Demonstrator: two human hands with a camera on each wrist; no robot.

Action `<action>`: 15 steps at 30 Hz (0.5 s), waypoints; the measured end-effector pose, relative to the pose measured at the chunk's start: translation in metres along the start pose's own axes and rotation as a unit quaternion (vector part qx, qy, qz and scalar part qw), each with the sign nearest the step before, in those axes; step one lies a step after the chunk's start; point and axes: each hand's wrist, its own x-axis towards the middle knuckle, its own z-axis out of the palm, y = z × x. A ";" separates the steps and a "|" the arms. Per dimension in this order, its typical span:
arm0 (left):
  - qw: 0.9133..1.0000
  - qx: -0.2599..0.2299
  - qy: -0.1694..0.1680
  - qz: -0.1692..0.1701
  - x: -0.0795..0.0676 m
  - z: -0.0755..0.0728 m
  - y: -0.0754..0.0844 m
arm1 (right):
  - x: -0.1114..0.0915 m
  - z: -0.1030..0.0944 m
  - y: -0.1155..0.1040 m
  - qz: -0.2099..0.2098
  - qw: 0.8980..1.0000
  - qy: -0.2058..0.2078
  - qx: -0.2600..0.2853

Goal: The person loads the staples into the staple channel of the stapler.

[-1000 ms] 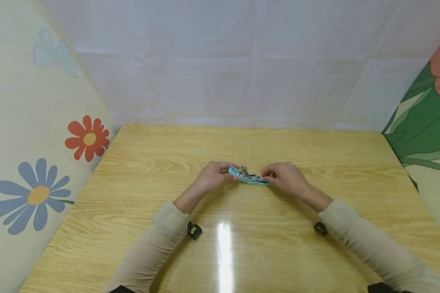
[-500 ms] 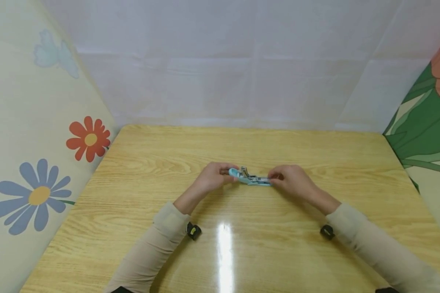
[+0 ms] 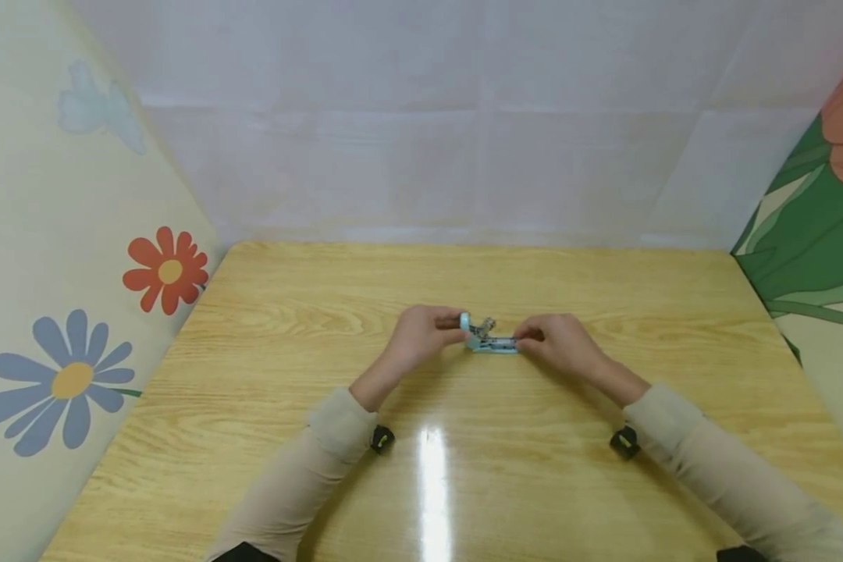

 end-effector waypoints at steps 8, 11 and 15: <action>0.978 0.166 0.025 0.125 0.011 0.020 0.016 | 0.001 0.002 0.004 0.004 1.000 0.010 0.017; 0.967 0.214 0.023 0.132 0.013 0.025 0.022 | 0.002 0.003 0.006 -0.001 1.000 0.014 0.020; 0.952 0.281 0.017 0.124 0.015 0.031 0.030 | 0.002 0.004 0.006 -0.006 1.000 0.016 0.018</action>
